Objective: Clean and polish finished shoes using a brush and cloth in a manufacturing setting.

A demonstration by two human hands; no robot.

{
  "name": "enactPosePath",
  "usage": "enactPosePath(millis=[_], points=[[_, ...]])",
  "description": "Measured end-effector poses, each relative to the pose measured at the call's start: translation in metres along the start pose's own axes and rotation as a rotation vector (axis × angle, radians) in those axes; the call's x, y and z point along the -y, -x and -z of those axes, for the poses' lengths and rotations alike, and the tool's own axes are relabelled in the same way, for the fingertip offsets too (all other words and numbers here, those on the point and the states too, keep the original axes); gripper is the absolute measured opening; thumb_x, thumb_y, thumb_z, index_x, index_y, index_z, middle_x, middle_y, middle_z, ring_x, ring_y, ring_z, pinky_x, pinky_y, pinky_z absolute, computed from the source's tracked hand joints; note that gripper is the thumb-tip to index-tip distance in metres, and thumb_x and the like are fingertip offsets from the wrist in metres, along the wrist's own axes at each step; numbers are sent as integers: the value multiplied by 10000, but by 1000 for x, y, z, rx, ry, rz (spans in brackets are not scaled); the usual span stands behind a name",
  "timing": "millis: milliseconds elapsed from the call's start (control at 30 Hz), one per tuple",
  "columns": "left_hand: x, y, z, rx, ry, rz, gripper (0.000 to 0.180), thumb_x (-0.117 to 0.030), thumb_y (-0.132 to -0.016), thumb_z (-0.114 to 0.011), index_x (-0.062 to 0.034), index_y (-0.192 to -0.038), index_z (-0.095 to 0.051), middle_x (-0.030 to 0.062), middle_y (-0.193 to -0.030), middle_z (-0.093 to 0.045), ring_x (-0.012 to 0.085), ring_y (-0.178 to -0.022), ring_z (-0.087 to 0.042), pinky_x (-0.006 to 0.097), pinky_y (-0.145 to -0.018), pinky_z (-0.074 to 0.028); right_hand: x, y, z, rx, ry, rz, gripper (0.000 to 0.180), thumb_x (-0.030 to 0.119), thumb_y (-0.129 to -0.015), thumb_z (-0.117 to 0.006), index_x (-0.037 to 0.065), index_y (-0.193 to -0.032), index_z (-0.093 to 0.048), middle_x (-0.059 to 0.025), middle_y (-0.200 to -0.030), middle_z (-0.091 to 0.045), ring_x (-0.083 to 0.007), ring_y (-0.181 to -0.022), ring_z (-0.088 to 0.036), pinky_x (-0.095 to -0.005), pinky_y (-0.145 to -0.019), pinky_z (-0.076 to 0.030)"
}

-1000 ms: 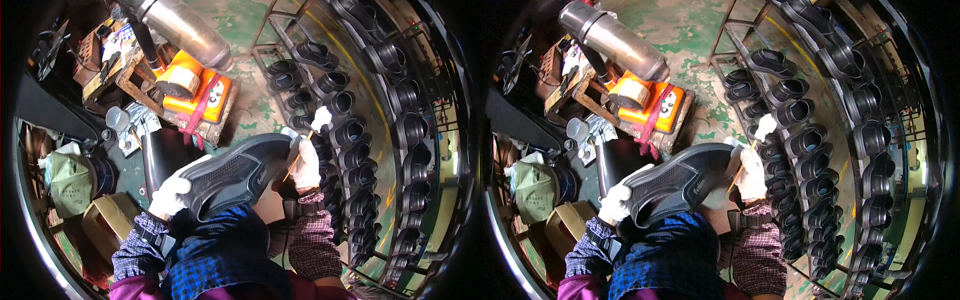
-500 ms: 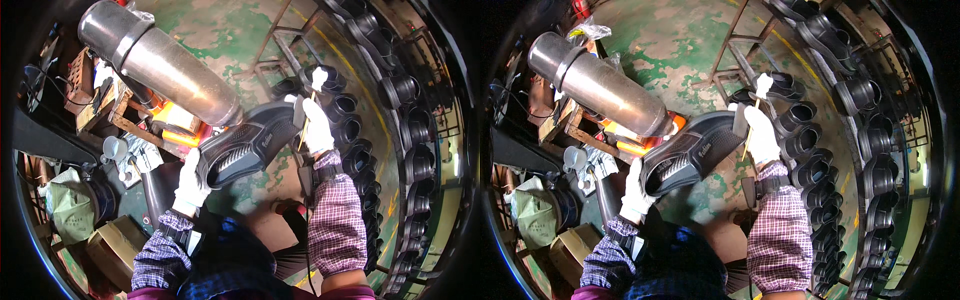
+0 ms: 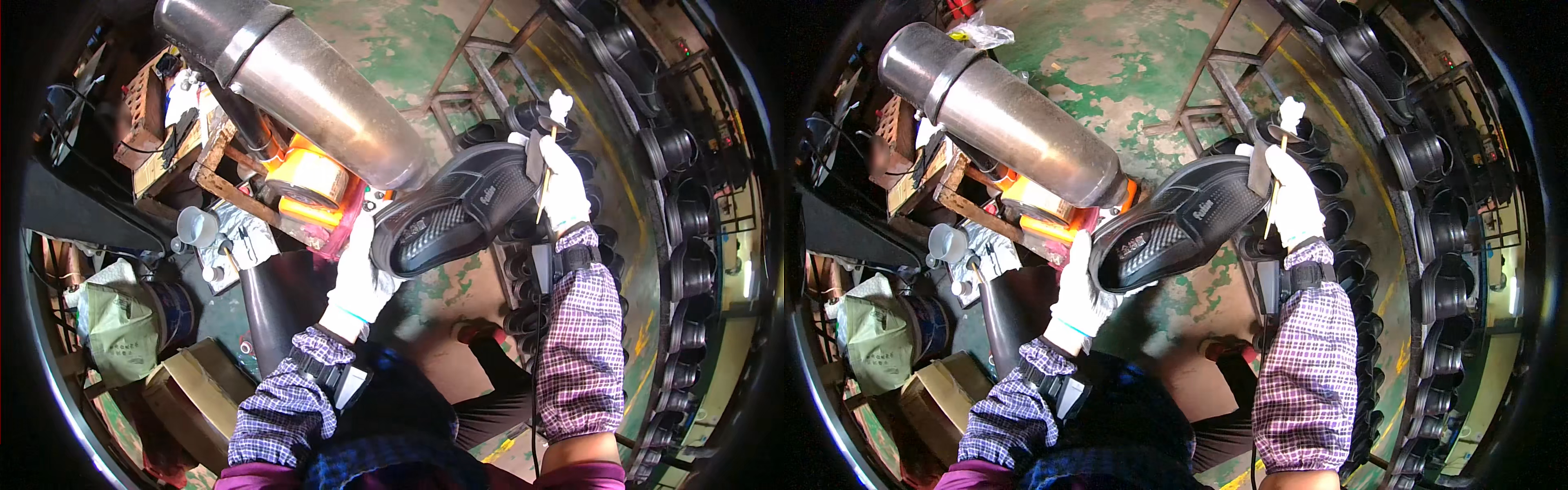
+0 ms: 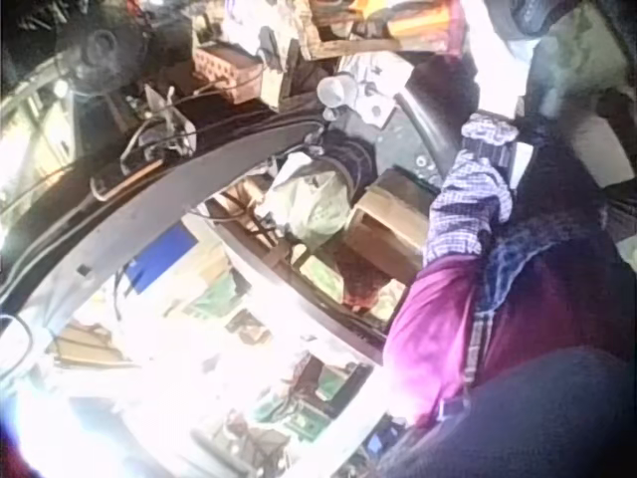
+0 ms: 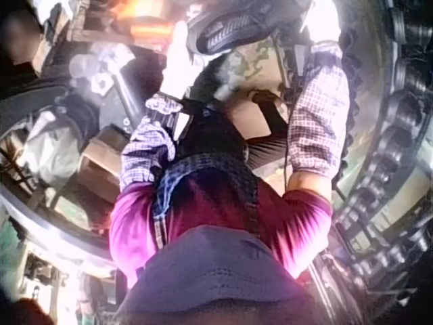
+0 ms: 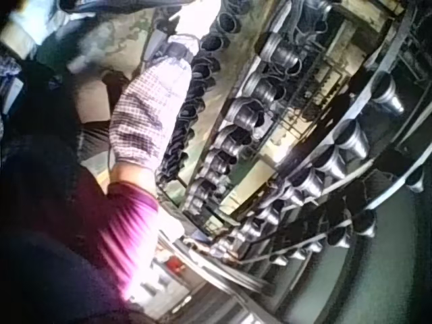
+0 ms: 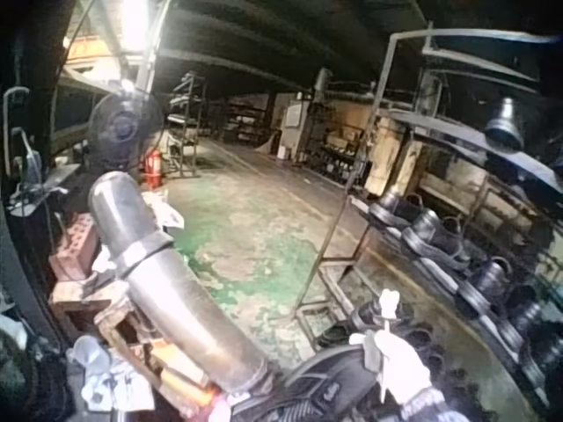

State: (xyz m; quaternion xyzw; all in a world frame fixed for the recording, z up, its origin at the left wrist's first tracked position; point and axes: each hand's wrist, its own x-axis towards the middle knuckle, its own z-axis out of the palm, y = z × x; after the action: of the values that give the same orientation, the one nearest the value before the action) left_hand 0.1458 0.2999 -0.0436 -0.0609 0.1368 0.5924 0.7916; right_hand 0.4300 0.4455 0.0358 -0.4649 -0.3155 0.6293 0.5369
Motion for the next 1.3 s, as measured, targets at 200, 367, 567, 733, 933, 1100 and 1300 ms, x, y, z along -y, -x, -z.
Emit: enactPosePath(millis=[200,367,567,733,933,1100,1300], points=[[-16,54,10,-33,-590,-101,616,-496,-1030,-438,-39,-1443,-439,213,-1402,-532,439,-1213,-579,641,-873,-563,-6,29,-12,202,-25,-87,451,224,-993,-584,-115,-1288,-546,-244,-1273,-627,-309,-1102,-647,-391,-987,-524],[-18,96,24,-214,324,361,510,-330,-1058,-398,45,-1400,-445,297,-1222,-591,378,-912,-666,375,-620,-638,-31,48,-24,187,30,-156,399,231,-1005,-571,4,-1334,-562,-177,-1214,-673,-231,-1074,-655,-324,-952,-512],[-14,103,0,-140,518,469,489,-318,-1062,-404,48,-1382,-460,285,-1213,-583,334,-950,-672,348,-627,-643,-24,28,-33,43,137,-180,368,215,-977,-635,31,-1292,-589,-106,-1154,-670,-199,-1001,-663,-323,-903,-537],[2,84,-7,-157,411,402,457,-268,-1039,-455,37,-1378,-421,188,-1149,-604,180,-778,-687,302,-601,-639,-10,22,-14,54,10,-123,352,195,-964,-653,77,-1279,-547,-105,-1106,-627,-264,-986,-647,-402,-862,-569],[-11,100,14,-160,671,465,535,-330,-1030,-446,69,-1387,-444,253,-1123,-607,243,-876,-672,311,-666,-632,-29,27,-37,48,139,-145,395,186,-960,-657,40,-1312,-555,-112,-1104,-674,-245,-1067,-650,-353,-929,-527],[-30,83,0,-197,76,195,564,-429,-1040,-421,5,-1399,-461,262,-1246,-600,390,-933,-695,410,-635,-647,-57,27,-34,96,9,-117,268,283,-1010,-604,64,-1161,-631,-68,-1074,-691,-182,-954,-669,-302,-859,-541],[-53,50,-31,-251,-265,32,306,-181,-1043,-514,14,-1264,-596,135,-1203,-685,225,-1071,-680,388,-977,-555,-110,77,8,-255,-485,-10,428,398,-1052,-486,46,-1287,-552,-106,-1239,-602,-326,-1235,-546,-485,-1093,-432]])
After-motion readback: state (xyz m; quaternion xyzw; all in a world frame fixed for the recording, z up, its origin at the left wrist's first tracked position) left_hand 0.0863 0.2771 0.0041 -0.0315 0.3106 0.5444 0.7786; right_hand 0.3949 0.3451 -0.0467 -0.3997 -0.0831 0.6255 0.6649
